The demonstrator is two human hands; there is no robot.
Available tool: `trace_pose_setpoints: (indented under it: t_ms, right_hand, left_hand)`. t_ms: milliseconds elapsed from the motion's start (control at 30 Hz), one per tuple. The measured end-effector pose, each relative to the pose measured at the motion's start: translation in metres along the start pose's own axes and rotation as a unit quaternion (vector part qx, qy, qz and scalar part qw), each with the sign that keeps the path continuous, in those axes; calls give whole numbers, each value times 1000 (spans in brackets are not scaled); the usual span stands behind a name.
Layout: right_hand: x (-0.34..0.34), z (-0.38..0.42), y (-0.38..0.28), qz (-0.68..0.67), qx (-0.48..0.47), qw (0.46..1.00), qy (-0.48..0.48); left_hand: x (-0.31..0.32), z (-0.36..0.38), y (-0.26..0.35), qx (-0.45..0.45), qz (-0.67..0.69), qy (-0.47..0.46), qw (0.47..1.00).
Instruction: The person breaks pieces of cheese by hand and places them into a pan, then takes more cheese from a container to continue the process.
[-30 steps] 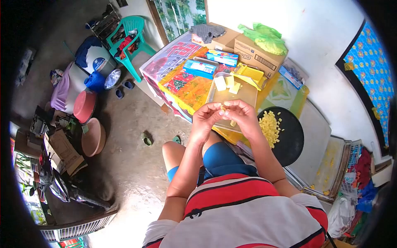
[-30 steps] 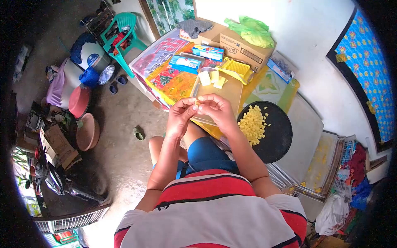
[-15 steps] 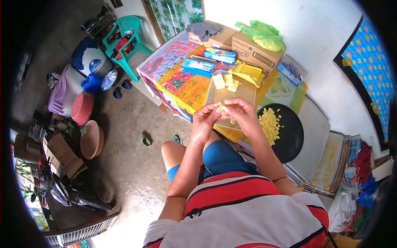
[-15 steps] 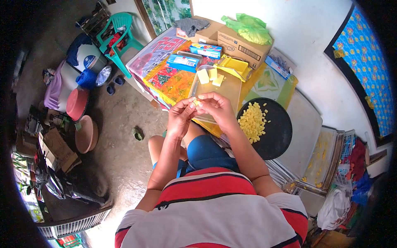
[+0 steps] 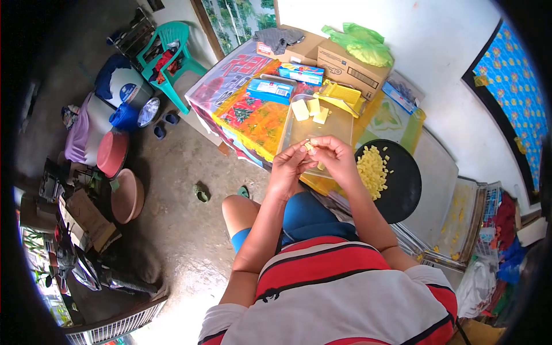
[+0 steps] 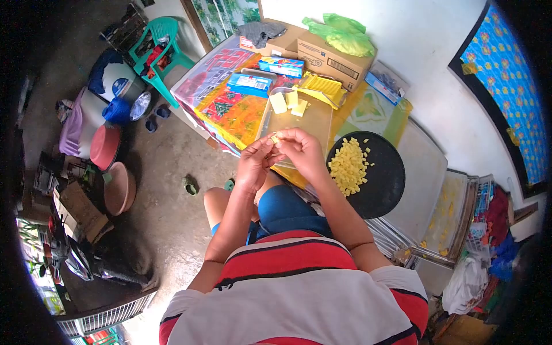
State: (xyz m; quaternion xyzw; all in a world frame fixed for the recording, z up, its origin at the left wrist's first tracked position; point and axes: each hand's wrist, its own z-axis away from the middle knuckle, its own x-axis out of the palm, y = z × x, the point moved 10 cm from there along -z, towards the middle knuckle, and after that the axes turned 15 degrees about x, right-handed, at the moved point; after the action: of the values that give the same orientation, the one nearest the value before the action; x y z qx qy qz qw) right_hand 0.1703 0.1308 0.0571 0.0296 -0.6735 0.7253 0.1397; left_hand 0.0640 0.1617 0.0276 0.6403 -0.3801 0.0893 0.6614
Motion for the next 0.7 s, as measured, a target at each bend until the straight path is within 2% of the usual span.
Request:
trace_pose_setpoints:
  t_ms: [233, 333, 433, 533, 700]
  right_hand:
    - [-17, 17, -7, 78, -41, 994, 61]
    - [-25, 23, -13, 152, -53, 983, 90]
    - [-29, 23, -12, 129, -70, 986, 85]
    - [-29, 27, -9, 15, -5, 999, 52]
    - [-41, 25, -2, 52, -17, 998, 32]
  left_hand:
    - [12, 5, -31, -48, 11, -22, 999]
    - [17, 8, -37, -60, -2, -23, 998]
    - [16, 9, -43, -66, -10, -20, 998]
    - [16, 10, -46, -70, -9, -10, 997]
    - [19, 11, -43, -38, -63, -17, 997]
